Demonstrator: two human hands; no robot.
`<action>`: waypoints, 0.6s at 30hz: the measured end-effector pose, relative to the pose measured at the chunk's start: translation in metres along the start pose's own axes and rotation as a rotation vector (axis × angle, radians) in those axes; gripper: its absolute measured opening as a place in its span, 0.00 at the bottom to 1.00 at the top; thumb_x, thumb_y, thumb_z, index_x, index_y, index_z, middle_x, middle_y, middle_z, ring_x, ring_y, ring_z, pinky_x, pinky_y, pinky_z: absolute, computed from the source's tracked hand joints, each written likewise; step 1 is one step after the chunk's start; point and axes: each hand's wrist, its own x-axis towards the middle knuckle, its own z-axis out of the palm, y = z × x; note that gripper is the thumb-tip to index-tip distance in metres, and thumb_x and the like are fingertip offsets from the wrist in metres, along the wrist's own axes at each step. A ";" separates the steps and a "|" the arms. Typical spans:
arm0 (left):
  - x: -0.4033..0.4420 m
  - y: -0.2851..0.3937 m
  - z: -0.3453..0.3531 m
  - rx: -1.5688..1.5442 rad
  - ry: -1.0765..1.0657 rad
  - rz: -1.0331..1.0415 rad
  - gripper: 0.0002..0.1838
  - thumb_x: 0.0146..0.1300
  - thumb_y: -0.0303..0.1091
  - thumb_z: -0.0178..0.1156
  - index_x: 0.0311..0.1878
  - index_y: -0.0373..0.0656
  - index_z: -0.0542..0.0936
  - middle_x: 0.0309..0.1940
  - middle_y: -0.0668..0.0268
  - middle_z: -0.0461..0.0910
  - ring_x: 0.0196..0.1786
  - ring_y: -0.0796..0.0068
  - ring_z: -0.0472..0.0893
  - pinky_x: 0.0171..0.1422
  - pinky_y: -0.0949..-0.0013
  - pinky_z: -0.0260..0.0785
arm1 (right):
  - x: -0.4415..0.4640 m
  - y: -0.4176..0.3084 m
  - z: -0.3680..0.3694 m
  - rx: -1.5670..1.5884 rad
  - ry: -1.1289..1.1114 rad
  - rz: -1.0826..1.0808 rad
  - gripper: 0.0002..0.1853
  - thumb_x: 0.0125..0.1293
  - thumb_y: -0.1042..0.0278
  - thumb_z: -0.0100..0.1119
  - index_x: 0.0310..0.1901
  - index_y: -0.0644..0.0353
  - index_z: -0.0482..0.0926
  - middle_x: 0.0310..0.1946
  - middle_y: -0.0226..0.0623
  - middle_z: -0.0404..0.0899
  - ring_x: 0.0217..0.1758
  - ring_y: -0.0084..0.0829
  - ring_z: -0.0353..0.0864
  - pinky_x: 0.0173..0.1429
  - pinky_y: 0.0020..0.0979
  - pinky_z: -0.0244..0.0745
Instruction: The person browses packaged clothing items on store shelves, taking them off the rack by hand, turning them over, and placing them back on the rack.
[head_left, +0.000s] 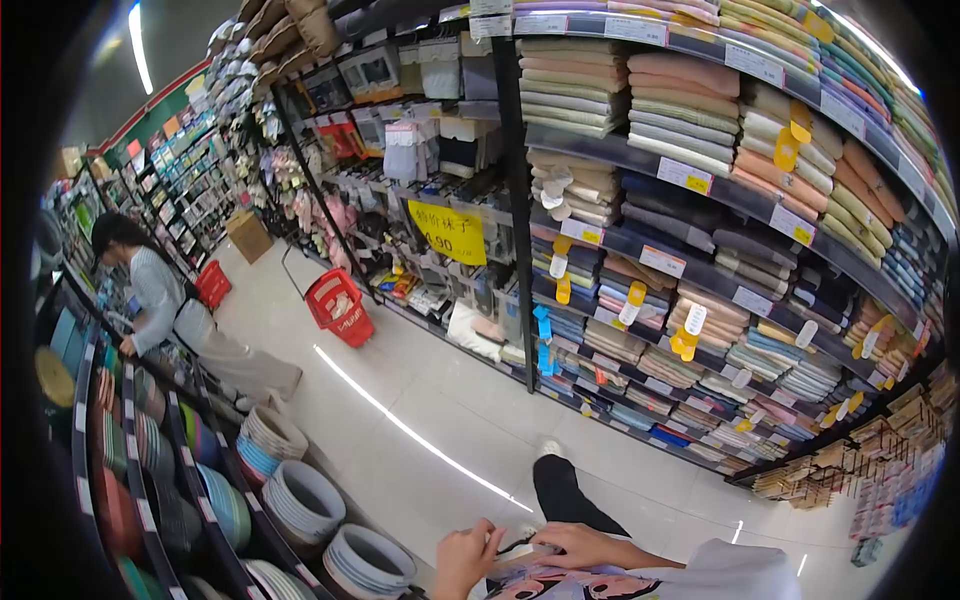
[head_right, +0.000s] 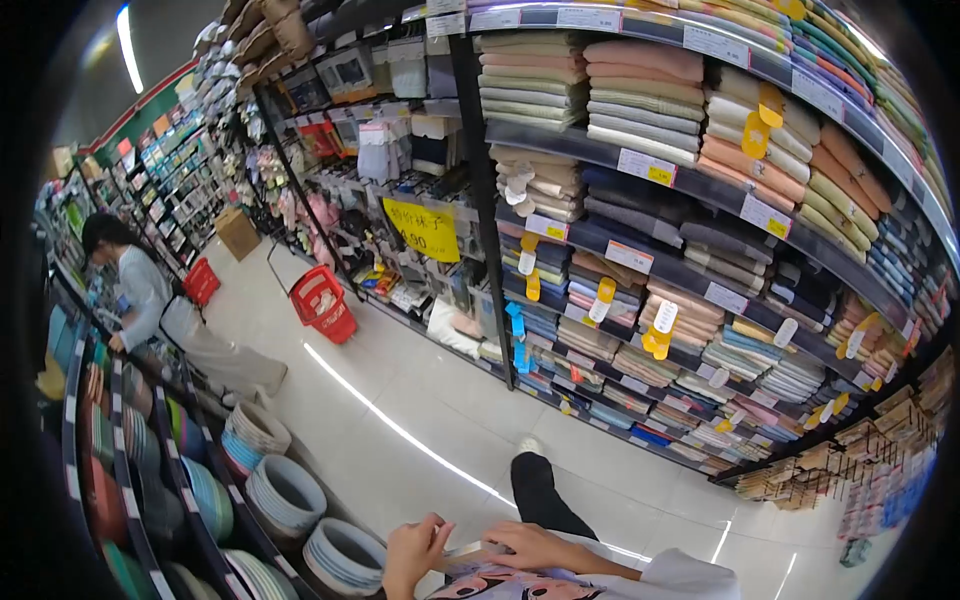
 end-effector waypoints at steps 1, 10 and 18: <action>0.013 0.010 -0.008 -0.003 -0.007 -0.042 0.10 0.56 0.41 0.58 0.28 0.44 0.74 0.10 0.62 0.71 0.16 0.61 0.74 0.22 0.64 0.64 | 0.007 0.003 -0.006 0.020 -0.017 0.097 0.17 0.57 0.54 0.56 0.41 0.59 0.72 0.31 0.41 0.71 0.38 0.42 0.73 0.39 0.36 0.69; 0.123 -0.029 -0.051 0.010 0.053 -0.113 0.09 0.57 0.39 0.56 0.34 0.43 0.72 0.17 0.63 0.75 0.21 0.61 0.75 0.28 0.63 0.66 | 0.149 0.042 -0.101 0.015 0.071 -0.022 0.16 0.54 0.58 0.60 0.39 0.59 0.74 0.31 0.39 0.73 0.35 0.38 0.74 0.38 0.34 0.70; 0.205 -0.079 -0.089 -0.001 0.163 -0.382 0.17 0.60 0.41 0.54 0.45 0.38 0.71 0.37 0.54 0.77 0.33 0.60 0.78 0.36 0.64 0.69 | 0.270 0.092 -0.198 0.029 0.347 -0.131 0.15 0.52 0.61 0.62 0.38 0.60 0.75 0.31 0.39 0.75 0.32 0.37 0.74 0.38 0.30 0.69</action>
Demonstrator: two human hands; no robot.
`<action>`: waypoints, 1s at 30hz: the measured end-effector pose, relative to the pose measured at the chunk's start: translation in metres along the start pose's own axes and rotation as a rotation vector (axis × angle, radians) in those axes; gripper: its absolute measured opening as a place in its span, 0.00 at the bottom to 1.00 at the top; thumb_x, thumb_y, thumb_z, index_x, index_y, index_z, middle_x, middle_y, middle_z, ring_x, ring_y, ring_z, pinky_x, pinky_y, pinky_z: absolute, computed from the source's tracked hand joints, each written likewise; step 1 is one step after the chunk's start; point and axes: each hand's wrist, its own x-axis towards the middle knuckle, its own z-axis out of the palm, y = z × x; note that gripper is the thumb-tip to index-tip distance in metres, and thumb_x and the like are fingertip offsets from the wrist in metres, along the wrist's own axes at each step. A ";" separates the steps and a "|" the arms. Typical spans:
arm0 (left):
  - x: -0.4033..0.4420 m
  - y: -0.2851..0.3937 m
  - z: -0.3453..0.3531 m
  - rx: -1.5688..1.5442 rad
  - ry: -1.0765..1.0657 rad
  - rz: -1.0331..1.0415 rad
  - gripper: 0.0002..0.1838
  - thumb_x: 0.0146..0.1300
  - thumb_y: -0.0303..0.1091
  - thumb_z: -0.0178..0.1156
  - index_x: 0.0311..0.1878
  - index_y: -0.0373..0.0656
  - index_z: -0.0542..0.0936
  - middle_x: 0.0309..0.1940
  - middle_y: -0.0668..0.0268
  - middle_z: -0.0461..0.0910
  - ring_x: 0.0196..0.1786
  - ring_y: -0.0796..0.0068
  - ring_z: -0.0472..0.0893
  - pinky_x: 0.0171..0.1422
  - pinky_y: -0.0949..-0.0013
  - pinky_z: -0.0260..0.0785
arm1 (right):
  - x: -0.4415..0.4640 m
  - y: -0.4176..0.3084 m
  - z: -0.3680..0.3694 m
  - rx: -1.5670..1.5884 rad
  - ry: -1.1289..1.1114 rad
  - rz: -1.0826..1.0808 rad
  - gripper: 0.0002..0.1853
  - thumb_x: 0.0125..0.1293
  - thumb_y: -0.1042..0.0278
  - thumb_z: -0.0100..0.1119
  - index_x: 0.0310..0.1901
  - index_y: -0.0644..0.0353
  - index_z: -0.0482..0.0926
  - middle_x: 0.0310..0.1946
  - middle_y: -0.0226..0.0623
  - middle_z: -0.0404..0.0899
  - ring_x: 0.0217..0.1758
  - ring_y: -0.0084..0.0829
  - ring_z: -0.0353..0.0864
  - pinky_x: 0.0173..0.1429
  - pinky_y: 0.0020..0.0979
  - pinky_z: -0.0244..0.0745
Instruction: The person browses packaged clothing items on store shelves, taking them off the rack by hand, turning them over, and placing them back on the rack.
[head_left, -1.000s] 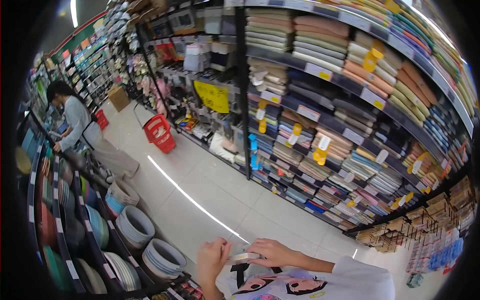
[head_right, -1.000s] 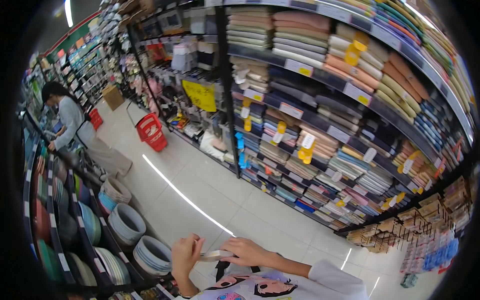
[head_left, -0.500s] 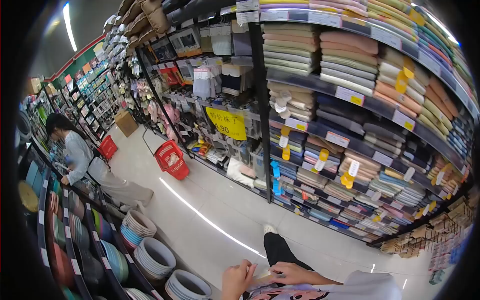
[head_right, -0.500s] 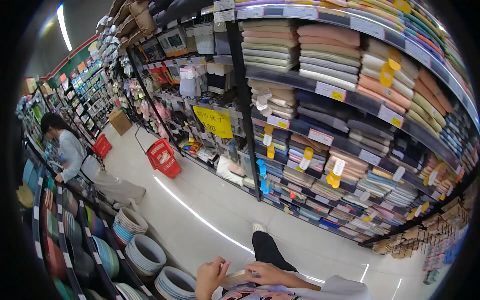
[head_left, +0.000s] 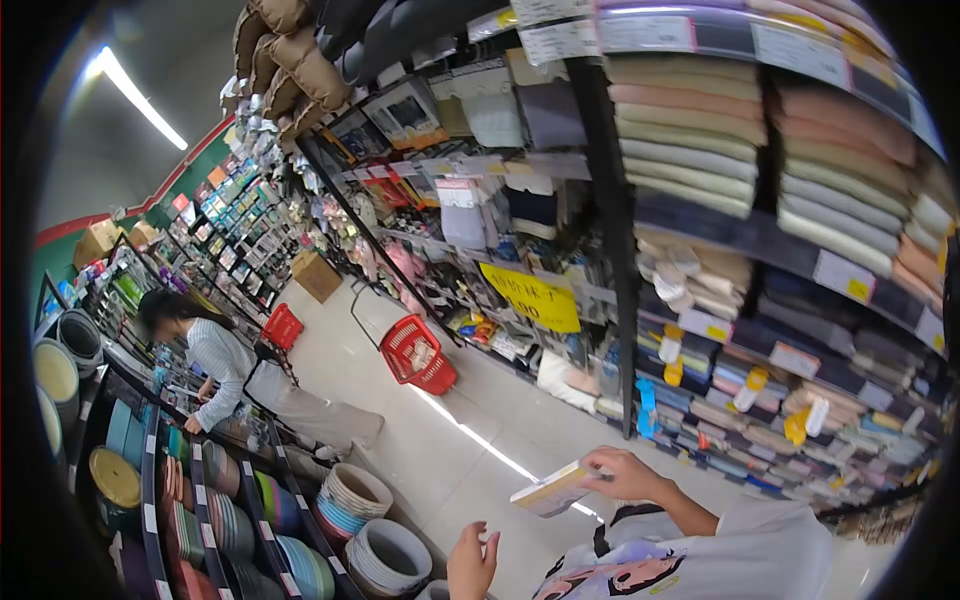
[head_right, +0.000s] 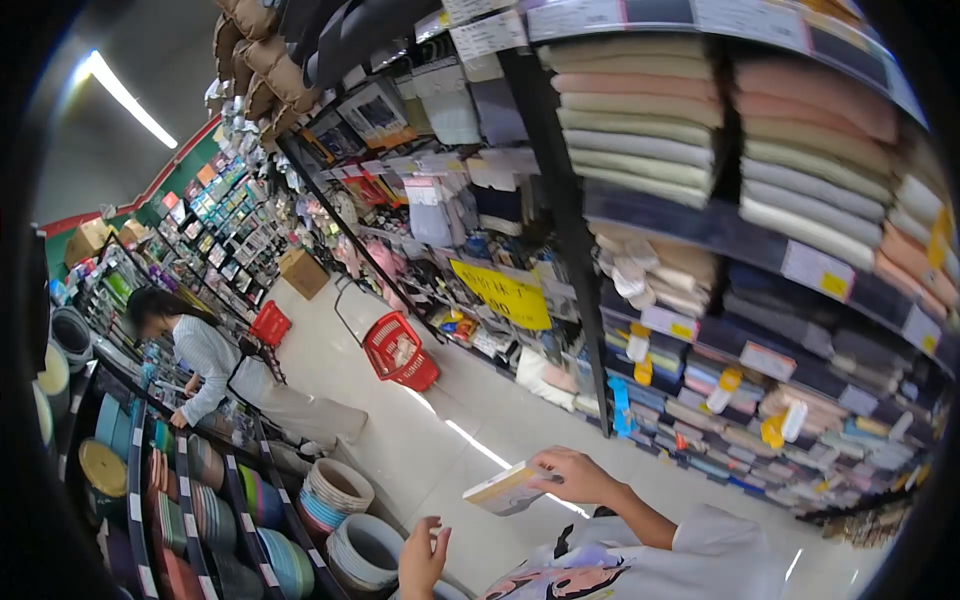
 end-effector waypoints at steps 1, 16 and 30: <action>0.010 -0.031 0.019 -0.026 -0.011 -0.074 0.20 0.62 0.49 0.48 0.46 0.43 0.73 0.38 0.51 0.77 0.37 0.53 0.78 0.39 0.57 0.69 | 0.014 0.007 -0.010 0.034 0.054 0.027 0.13 0.53 0.64 0.62 0.37 0.62 0.75 0.29 0.39 0.75 0.32 0.34 0.75 0.38 0.28 0.69; 0.168 -0.030 0.060 0.098 -0.386 -0.317 0.23 0.62 0.47 0.49 0.50 0.37 0.70 0.36 0.48 0.78 0.40 0.56 0.79 0.43 0.63 0.70 | 0.168 0.053 -0.099 0.563 0.589 0.150 0.07 0.62 0.70 0.52 0.39 0.64 0.71 0.34 0.30 0.75 0.36 0.15 0.72 0.41 0.19 0.66; 0.367 -0.095 -0.017 0.028 -0.390 0.038 0.22 0.61 0.46 0.52 0.49 0.37 0.70 0.33 0.53 0.79 0.35 0.56 0.79 0.38 0.62 0.70 | 0.288 0.059 -0.122 0.595 1.202 0.039 0.14 0.64 0.63 0.50 0.46 0.64 0.70 0.42 0.32 0.74 0.47 0.19 0.70 0.54 0.23 0.61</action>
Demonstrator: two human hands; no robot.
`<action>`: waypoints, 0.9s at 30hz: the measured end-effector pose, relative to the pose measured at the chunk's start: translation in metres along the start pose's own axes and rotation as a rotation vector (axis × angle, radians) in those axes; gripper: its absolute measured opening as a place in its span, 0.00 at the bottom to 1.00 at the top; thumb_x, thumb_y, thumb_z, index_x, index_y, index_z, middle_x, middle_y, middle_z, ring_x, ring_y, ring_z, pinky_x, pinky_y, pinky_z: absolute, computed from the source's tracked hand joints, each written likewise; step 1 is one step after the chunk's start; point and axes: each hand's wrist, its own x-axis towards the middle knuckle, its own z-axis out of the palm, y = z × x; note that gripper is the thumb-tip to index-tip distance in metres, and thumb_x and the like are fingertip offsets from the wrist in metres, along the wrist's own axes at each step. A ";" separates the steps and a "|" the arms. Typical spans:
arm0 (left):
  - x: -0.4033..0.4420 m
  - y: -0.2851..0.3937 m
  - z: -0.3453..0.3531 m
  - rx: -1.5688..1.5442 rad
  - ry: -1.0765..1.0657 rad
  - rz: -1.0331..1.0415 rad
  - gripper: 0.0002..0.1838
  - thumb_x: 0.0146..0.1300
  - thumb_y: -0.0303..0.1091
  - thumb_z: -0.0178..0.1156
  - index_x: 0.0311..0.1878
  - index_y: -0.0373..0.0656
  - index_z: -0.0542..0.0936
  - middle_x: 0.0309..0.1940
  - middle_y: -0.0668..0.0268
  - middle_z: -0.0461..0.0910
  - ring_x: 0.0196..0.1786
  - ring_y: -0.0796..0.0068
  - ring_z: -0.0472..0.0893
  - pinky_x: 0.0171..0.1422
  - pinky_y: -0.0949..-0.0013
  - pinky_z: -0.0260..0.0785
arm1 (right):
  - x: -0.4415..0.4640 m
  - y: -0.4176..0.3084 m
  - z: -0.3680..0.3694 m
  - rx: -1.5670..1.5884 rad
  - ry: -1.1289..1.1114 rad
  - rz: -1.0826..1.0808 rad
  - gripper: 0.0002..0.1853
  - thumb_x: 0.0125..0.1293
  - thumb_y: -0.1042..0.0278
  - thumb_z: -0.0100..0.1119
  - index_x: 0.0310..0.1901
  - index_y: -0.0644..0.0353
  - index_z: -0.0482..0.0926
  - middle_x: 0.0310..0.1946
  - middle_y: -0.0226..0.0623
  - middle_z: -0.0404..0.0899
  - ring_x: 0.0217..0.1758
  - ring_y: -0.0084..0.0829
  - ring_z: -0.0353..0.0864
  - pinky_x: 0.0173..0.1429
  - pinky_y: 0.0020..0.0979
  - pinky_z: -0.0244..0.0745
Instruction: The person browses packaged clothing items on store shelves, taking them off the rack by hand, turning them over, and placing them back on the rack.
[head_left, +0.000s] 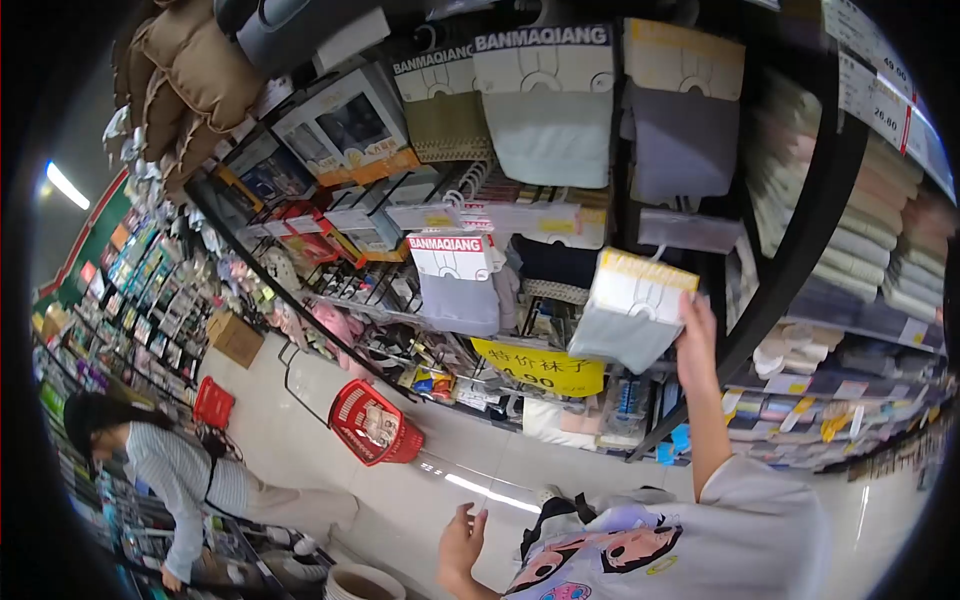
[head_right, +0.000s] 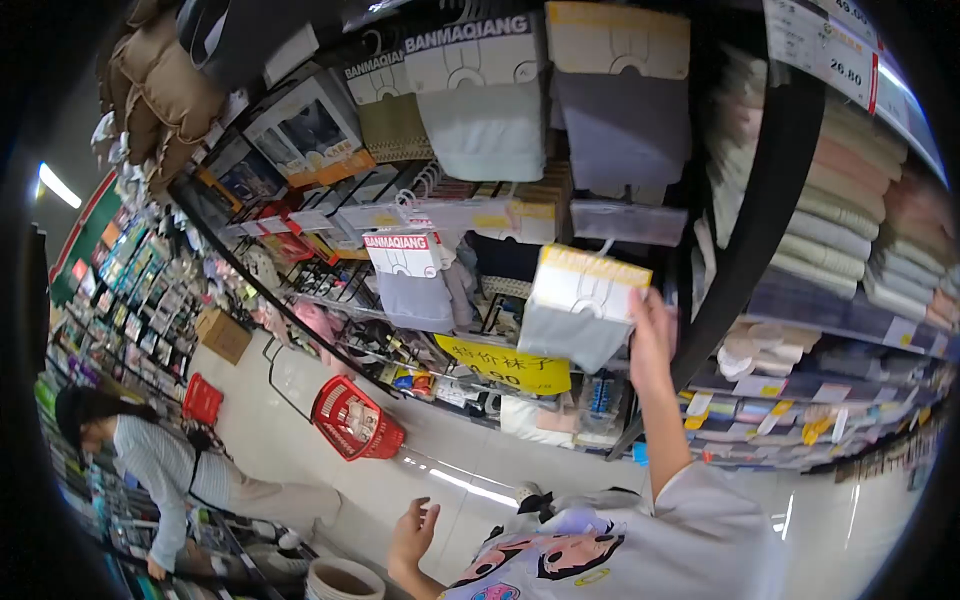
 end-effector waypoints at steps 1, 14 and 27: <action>0.008 -0.006 -0.012 -0.056 0.058 0.048 0.22 0.61 0.45 0.52 0.50 0.37 0.70 0.33 0.53 0.79 0.35 0.57 0.79 0.38 0.62 0.70 | 0.007 0.006 -0.001 0.038 0.032 -0.049 0.15 0.64 0.62 0.50 0.47 0.63 0.70 0.45 0.33 0.73 0.49 0.21 0.70 0.55 0.24 0.60; 0.014 -0.201 -0.027 0.024 0.018 -0.204 0.24 0.60 0.49 0.51 0.50 0.39 0.70 0.31 0.51 0.78 0.36 0.54 0.78 0.41 0.59 0.68 | 0.080 0.014 0.007 -0.223 0.362 -0.552 0.17 0.63 0.59 0.54 0.44 0.65 0.70 0.33 0.25 0.68 0.35 0.17 0.63 0.44 0.19 0.58; 0.111 -0.258 -0.042 -0.183 -0.093 -0.154 0.27 0.60 0.56 0.48 0.51 0.41 0.70 0.32 0.48 0.77 0.38 0.48 0.76 0.43 0.56 0.67 | 0.103 0.023 -0.005 -0.165 0.561 -0.583 0.23 0.63 0.61 0.53 0.55 0.68 0.65 0.50 0.36 0.71 0.52 0.27 0.68 0.55 0.27 0.61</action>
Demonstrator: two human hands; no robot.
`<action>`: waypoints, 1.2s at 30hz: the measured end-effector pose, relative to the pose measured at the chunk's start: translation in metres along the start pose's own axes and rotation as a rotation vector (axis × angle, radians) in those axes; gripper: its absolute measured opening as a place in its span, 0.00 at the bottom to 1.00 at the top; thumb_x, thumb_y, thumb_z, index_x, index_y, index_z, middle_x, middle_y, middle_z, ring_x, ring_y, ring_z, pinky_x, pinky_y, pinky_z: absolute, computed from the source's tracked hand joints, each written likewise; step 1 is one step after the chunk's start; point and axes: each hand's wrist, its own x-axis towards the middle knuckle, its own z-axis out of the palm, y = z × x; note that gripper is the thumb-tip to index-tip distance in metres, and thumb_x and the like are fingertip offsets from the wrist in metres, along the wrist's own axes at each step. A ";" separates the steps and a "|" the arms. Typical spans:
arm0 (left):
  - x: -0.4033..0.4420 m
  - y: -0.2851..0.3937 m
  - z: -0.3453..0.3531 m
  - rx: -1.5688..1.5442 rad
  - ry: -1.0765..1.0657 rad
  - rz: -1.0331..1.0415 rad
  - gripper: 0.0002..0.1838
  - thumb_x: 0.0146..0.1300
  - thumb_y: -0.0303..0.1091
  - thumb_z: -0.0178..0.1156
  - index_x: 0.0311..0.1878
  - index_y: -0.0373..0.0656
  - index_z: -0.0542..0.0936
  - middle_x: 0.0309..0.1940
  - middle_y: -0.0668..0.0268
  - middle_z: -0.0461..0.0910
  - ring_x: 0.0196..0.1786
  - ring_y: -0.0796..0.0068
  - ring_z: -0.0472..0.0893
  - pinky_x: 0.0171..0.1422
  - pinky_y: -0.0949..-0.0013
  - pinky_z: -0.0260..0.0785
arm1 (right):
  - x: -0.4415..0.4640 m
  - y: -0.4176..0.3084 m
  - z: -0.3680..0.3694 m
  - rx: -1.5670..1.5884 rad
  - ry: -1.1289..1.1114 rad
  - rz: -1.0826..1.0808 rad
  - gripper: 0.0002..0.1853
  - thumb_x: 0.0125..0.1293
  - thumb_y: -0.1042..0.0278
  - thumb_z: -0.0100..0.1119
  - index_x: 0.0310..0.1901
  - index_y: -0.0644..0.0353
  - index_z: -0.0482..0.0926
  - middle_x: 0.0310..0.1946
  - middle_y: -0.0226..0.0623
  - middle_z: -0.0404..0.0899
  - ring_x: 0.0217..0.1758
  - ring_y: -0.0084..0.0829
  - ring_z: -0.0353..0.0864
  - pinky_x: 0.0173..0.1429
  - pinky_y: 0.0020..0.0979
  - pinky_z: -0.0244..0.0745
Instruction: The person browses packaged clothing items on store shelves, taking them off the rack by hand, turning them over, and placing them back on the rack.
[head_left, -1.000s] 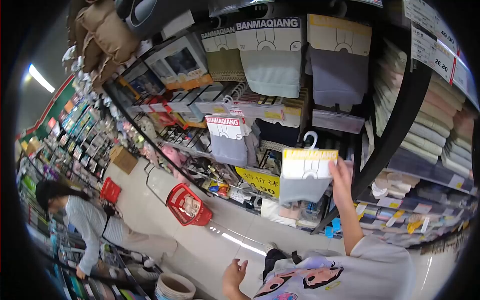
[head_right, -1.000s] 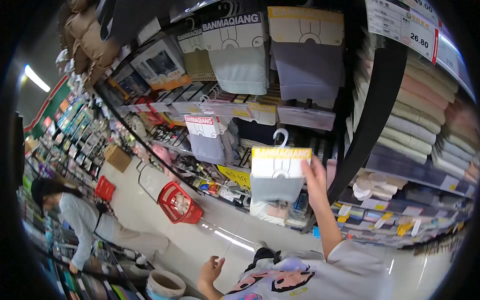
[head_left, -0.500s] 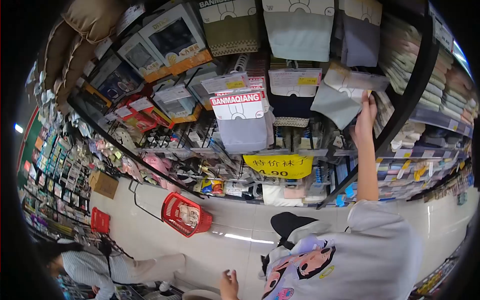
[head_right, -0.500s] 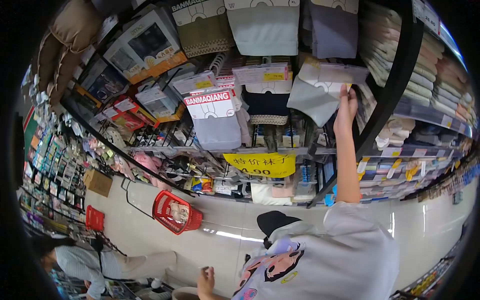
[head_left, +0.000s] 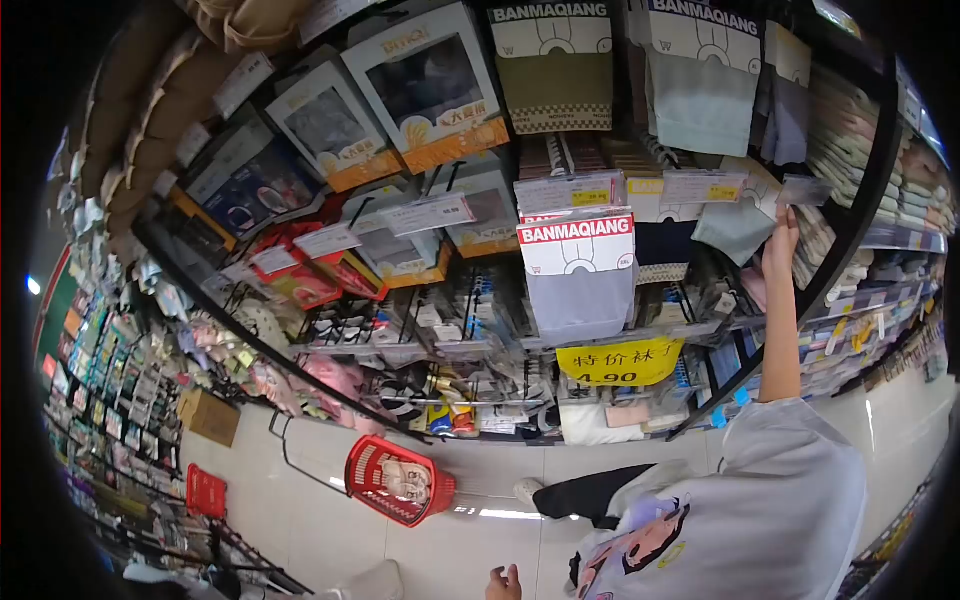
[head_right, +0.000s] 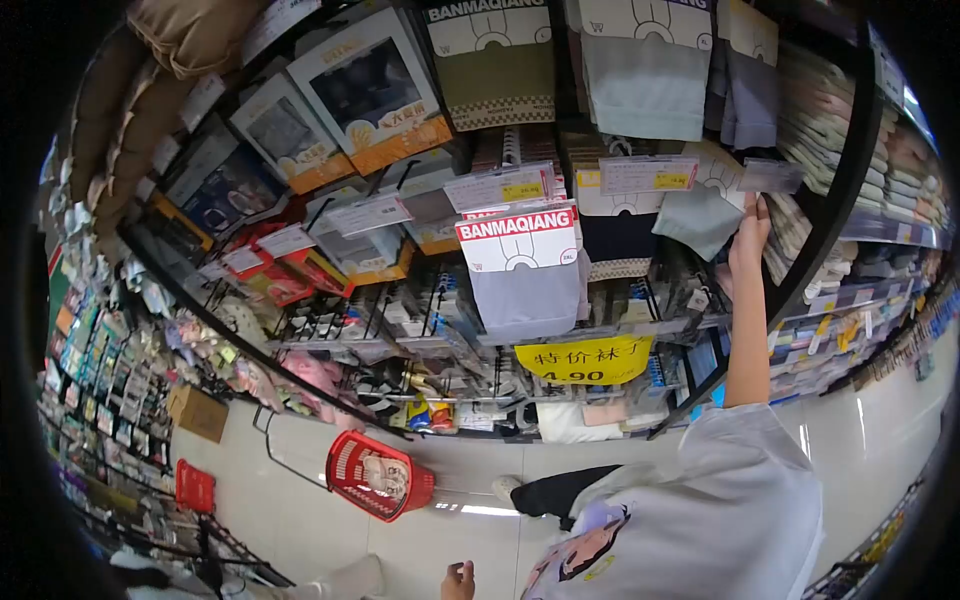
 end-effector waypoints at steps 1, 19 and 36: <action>0.017 0.004 -0.009 0.034 -0.031 0.058 0.27 0.60 0.54 0.49 0.51 0.40 0.70 0.32 0.49 0.77 0.36 0.48 0.76 0.41 0.56 0.67 | -0.003 -0.002 0.000 0.010 -0.009 -0.023 0.24 0.64 0.61 0.52 0.55 0.70 0.64 0.50 0.39 0.70 0.53 0.28 0.67 0.57 0.27 0.59; 0.081 0.038 -0.168 0.320 -0.002 0.191 0.25 0.59 0.49 0.52 0.50 0.37 0.70 0.35 0.50 0.78 0.40 0.53 0.77 0.45 0.59 0.68 | -0.135 0.105 0.163 -0.272 -0.174 0.294 0.29 0.62 0.54 0.53 0.57 0.67 0.63 0.49 0.38 0.71 0.51 0.27 0.69 0.56 0.26 0.60; 0.129 0.079 -0.269 0.588 -0.068 0.416 0.23 0.61 0.49 0.48 0.46 0.35 0.68 0.37 0.48 0.76 0.41 0.52 0.77 0.47 0.55 0.67 | -0.001 0.041 -0.112 -0.355 -0.541 0.542 0.23 0.64 0.59 0.50 0.58 0.61 0.64 0.51 0.35 0.69 0.51 0.26 0.71 0.56 0.28 0.64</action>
